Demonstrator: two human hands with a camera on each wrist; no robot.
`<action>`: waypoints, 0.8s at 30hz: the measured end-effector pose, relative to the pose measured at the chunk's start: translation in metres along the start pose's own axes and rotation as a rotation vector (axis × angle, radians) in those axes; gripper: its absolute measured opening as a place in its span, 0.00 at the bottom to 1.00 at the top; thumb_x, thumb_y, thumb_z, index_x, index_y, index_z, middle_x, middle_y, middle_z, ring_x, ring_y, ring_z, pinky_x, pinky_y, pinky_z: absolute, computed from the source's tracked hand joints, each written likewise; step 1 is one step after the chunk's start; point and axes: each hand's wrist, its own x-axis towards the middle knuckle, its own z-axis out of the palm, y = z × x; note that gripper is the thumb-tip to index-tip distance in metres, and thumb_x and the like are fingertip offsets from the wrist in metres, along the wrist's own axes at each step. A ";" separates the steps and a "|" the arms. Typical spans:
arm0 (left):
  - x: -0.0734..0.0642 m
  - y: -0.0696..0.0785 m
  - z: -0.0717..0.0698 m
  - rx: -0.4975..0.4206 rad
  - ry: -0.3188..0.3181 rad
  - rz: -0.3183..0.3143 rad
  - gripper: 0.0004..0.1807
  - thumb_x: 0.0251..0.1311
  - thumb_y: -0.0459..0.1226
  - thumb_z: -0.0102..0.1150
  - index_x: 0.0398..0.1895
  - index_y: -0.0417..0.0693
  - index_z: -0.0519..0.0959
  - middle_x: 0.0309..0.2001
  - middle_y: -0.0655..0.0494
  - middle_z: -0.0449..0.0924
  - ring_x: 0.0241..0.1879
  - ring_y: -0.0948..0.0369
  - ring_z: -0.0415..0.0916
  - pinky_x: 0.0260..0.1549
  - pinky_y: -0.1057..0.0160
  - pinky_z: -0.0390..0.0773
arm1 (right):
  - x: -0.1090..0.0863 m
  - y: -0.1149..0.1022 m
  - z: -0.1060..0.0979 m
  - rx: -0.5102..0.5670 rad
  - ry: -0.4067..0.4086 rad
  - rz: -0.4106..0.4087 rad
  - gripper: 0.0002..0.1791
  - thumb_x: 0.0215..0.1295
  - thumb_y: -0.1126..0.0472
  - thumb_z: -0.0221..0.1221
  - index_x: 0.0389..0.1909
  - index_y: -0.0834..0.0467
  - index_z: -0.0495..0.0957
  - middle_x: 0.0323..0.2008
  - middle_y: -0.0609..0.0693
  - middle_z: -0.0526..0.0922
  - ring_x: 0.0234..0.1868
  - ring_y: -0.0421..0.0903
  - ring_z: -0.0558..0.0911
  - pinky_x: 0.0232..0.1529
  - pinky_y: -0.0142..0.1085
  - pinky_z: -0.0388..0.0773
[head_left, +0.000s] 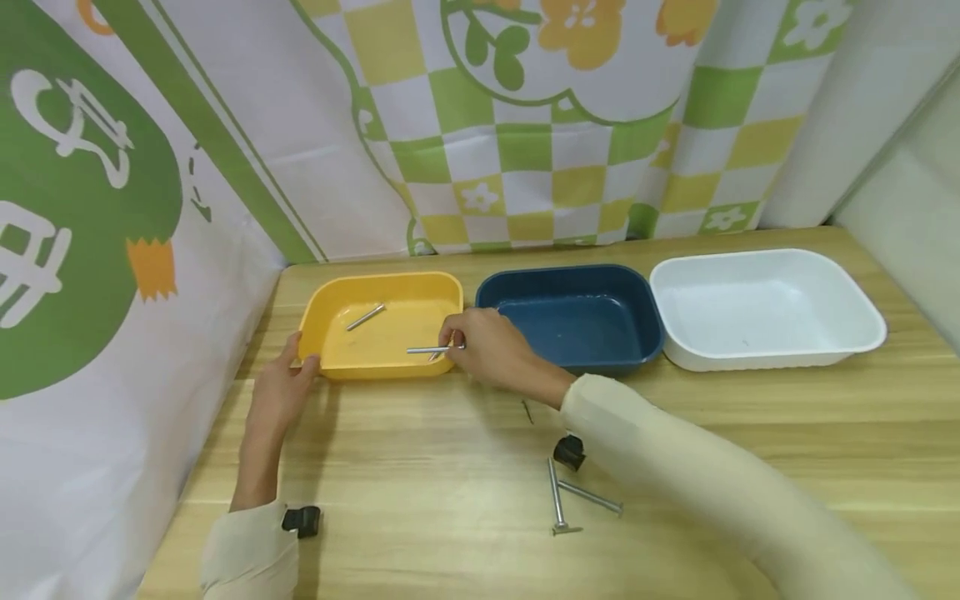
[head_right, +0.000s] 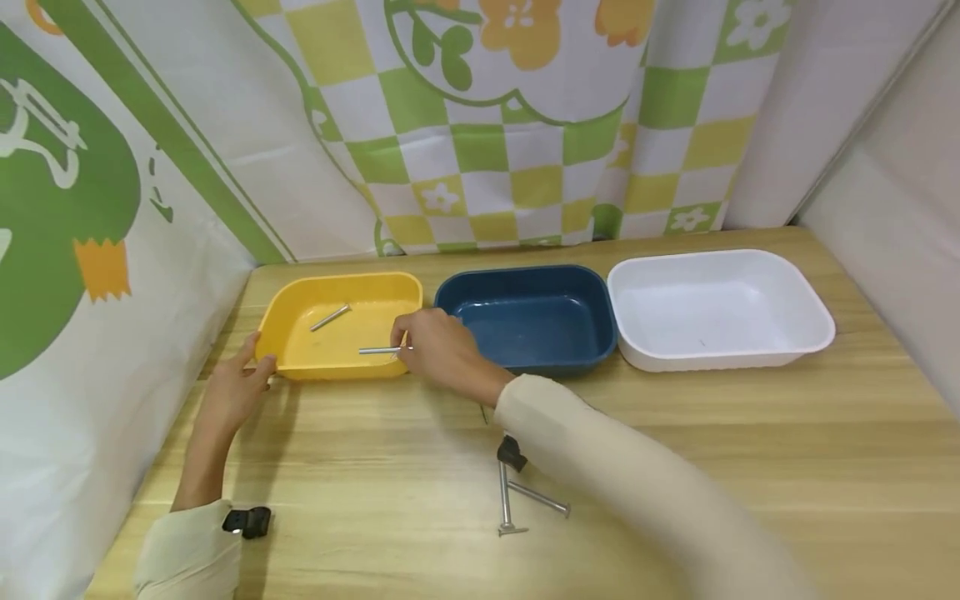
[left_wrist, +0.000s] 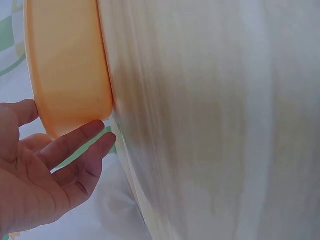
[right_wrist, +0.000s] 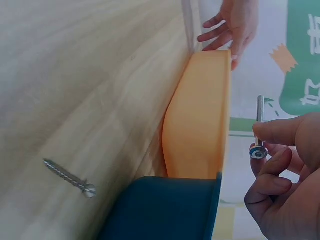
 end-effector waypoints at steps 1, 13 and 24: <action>0.000 0.000 0.000 0.000 0.001 0.002 0.33 0.64 0.51 0.35 0.69 0.50 0.48 0.51 0.34 0.70 0.48 0.45 0.71 0.36 0.50 0.71 | 0.003 0.000 0.002 -0.010 -0.004 -0.002 0.05 0.53 0.63 0.58 0.30 0.49 0.80 0.22 0.39 0.74 0.21 0.37 0.71 0.22 0.31 0.68; 0.002 -0.001 0.001 -0.007 -0.005 -0.015 0.33 0.64 0.53 0.35 0.70 0.52 0.47 0.51 0.35 0.70 0.49 0.45 0.70 0.38 0.49 0.70 | 0.028 -0.004 0.022 -0.089 -0.066 0.028 0.05 0.52 0.60 0.59 0.30 0.48 0.80 0.21 0.39 0.74 0.22 0.39 0.72 0.21 0.32 0.68; 0.002 0.001 -0.002 0.007 -0.007 -0.019 0.34 0.63 0.54 0.34 0.69 0.51 0.47 0.55 0.34 0.65 0.51 0.45 0.68 0.41 0.48 0.68 | 0.027 -0.002 0.028 -0.046 -0.080 -0.017 0.07 0.55 0.60 0.58 0.36 0.51 0.80 0.28 0.43 0.76 0.29 0.39 0.73 0.26 0.32 0.69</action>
